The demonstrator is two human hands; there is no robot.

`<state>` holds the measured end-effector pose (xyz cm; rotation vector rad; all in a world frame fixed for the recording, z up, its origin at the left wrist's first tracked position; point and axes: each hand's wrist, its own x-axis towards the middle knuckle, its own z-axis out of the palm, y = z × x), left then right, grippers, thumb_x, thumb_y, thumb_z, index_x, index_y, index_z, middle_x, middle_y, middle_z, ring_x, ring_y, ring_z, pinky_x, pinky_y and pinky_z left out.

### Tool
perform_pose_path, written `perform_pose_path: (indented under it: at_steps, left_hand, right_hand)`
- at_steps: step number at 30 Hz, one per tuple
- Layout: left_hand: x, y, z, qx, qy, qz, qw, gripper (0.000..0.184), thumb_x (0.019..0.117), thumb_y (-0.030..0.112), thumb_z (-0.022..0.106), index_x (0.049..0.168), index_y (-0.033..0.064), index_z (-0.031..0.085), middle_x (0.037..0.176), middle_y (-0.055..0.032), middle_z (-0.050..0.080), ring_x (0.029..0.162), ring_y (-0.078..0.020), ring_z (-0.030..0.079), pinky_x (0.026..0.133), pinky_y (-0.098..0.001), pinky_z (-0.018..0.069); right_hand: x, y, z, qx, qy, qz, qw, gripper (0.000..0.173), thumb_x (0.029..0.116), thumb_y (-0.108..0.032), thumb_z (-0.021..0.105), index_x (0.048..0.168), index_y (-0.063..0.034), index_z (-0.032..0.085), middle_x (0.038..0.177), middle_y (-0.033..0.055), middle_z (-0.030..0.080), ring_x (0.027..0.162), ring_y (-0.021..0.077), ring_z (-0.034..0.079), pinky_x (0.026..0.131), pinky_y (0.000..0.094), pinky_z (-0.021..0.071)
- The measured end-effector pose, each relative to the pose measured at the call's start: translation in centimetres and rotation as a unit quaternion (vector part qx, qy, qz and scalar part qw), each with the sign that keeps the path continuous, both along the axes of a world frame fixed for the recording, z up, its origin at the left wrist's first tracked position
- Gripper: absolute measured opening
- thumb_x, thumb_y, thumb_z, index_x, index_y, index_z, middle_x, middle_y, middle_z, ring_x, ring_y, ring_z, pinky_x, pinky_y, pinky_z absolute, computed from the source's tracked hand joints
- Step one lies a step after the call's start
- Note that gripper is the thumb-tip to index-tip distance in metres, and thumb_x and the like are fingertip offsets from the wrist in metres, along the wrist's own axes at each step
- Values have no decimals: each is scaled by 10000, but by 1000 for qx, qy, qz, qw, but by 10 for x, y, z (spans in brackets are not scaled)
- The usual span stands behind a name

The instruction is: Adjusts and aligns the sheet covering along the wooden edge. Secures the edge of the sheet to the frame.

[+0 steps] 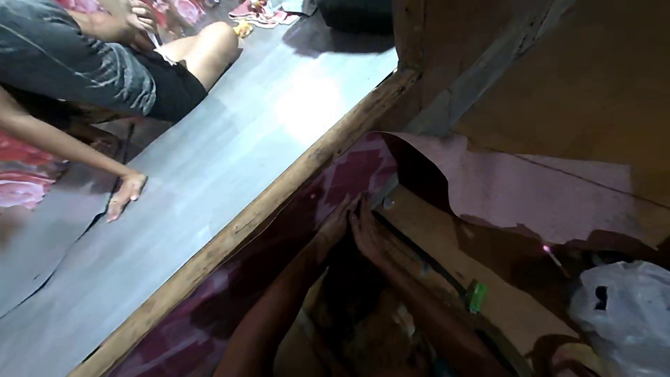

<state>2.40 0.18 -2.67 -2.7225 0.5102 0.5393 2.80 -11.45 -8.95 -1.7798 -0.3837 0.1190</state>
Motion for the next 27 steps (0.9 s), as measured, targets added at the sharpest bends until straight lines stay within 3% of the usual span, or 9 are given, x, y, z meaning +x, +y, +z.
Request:
perform_pose_path:
  at_steps: [3, 7, 12, 18, 21, 27]
  left_hand:
    - [1, -5, 6, 102, 14, -30, 994, 511, 1044, -91, 324, 1551, -122, 269, 1694, -218, 147, 1586, -307, 138, 1283, -434, 126]
    - [3, -6, 4, 155, -11, -78, 985, 500, 1032, -104, 336, 1531, -124, 323, 1685, -230, 176, 1582, -332, 144, 1283, -447, 136]
    - [4, -7, 5, 179, -1, -81, 981, 474, 1032, -97, 343, 1504, -128, 375, 1656, -241, 265, 1565, -353, 201, 1283, -472, 105]
    - [3, -6, 1, 108, 13, -24, 994, 483, 1027, -93, 375, 1509, -120, 378, 1654, -249, 263, 1569, -372, 176, 1279, -512, 89]
    - [5, -1, -9, 135, 13, -34, 990, 483, 1046, -55, 366, 1527, -93, 367, 1646, -241, 291, 1567, -354, 194, 1274, -551, 82]
    - [7, -12, 4, 204, 19, -74, 976, 471, 1047, -46, 368, 1516, -83, 395, 1652, -233, 284, 1572, -365, 165, 1270, -563, 72]
  right_hand:
    - [7, -1, -3, -5, 10, 8, 1000, 710, 1094, -402, 358, 1588, 87, 210, 1659, 291, 187, 1543, 383, 246, 1252, 492, 251]
    - [13, -3, -3, 3, 17, 15, 1000, 719, 1093, -417, 352, 1592, 80, 205, 1665, 282, 178, 1553, 371, 222, 1255, 493, 240]
    - [21, 3, 12, 59, 78, -6, 995, 744, 1087, -396, 393, 1604, 75, 138, 1673, 293, 111, 1569, 363, 159, 1275, 448, 203]
    - [39, 8, 19, 77, 88, -41, 992, 794, 1079, -400, 413, 1612, 65, 51, 1677, 304, 10, 1574, 389, 96, 1278, 469, 183]
    - [52, 10, 30, 89, 125, -62, 986, 842, 1070, -415, 441, 1619, 37, -10, 1678, 301, -29, 1576, 394, 65, 1279, 480, 173]
    - [62, 12, 34, 88, 136, -90, 983, 862, 1070, -404, 451, 1609, 56, -39, 1668, 319, -66, 1576, 409, 20, 1286, 486, 139]
